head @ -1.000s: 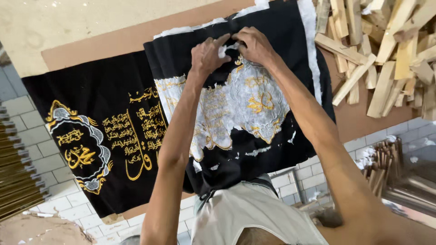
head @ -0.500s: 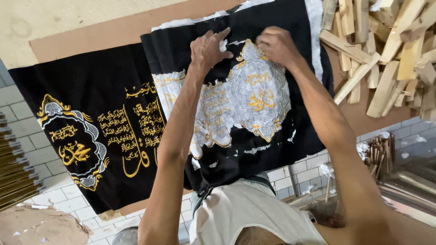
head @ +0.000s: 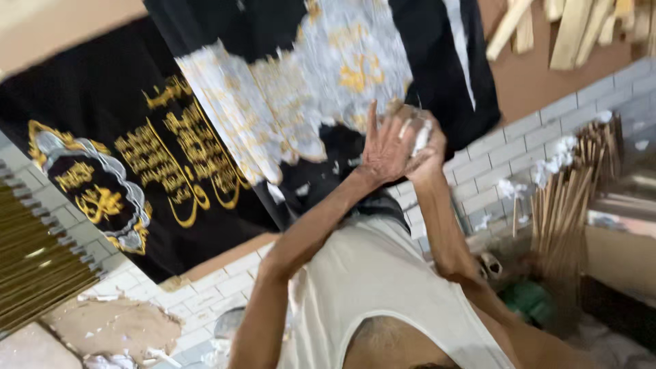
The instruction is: The person peels white paper backing off a black embroidered fabric banner laid on a work table, tearing the paper away section by section around the gold and white embroidery and smoothing the fabric with their hand as scraps accumulate on the table.
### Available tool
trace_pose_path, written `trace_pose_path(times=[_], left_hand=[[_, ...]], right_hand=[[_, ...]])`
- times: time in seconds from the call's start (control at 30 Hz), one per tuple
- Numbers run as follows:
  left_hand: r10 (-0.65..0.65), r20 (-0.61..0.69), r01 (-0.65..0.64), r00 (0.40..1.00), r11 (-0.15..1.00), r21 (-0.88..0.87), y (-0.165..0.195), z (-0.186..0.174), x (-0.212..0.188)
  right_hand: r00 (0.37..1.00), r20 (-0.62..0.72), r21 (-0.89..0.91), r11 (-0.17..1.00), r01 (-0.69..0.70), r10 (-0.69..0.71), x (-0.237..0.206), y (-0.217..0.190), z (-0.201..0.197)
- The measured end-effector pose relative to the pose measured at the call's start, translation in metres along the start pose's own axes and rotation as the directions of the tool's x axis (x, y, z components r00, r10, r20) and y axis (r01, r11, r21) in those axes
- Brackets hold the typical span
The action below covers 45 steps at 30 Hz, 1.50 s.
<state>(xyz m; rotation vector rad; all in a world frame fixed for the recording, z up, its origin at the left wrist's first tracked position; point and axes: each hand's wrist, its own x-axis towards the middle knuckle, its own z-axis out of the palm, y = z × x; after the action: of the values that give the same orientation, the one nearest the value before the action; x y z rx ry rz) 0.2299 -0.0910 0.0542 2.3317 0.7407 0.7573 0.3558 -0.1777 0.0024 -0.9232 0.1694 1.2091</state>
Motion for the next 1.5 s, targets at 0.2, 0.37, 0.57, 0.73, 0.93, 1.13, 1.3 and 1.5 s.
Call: trace_pose_path(times=[0.2, 0.37, 0.57, 0.73, 0.93, 1.13, 1.3, 1.5], left_hand=[[0.256, 0.292, -0.284, 0.922, 0.957, 0.057, 0.055, 0.047, -0.071], [0.295, 0.417, 0.010, 0.860, 0.806, -0.592, 0.061, 0.065, -0.090], [0.093, 0.232, -0.071, 0.968, 0.993, -0.098, 0.009, 0.047, -0.090], [0.095, 0.232, -0.092, 0.968, 0.996, -0.022, -0.006, 0.061, -0.074], [0.134, 0.141, -0.137, 0.981, 0.990, 0.013, -0.024, 0.054, -0.090], [-0.308, -0.137, 0.334, 0.941, 0.904, 0.266, -0.078, -0.033, -0.111], [-0.477, 0.024, 0.410, 0.878, 0.778, 0.477, -0.092, -0.057, -0.111], [-0.358, -0.086, 0.363, 0.930, 0.849, 0.383, -0.095, -0.054, -0.113]], right_hand=[[0.916, -0.399, -0.062, 0.998, 0.023, -0.046, -0.090, 0.002, -0.098], [0.955, -0.136, -0.324, 0.923, 0.209, -0.263, -0.128, -0.009, -0.177], [0.979, 0.052, -0.835, -0.547, -0.067, -0.199, -0.162, -0.129, -0.251], [0.883, 0.350, -0.047, -0.947, -0.317, -0.313, -0.183, -0.302, -0.273], [0.815, 0.341, -0.937, -0.093, 0.338, -0.469, -0.098, -0.281, -0.188], [0.696, 0.711, -0.703, -0.094, 0.705, -0.097, 0.006, -0.020, 0.011], [0.378, 0.924, -0.325, -0.386, 0.863, 0.068, 0.054, 0.064, 0.112], [0.415, 0.831, -0.540, -0.362, 0.760, -0.370, 0.097, 0.022, 0.100]])
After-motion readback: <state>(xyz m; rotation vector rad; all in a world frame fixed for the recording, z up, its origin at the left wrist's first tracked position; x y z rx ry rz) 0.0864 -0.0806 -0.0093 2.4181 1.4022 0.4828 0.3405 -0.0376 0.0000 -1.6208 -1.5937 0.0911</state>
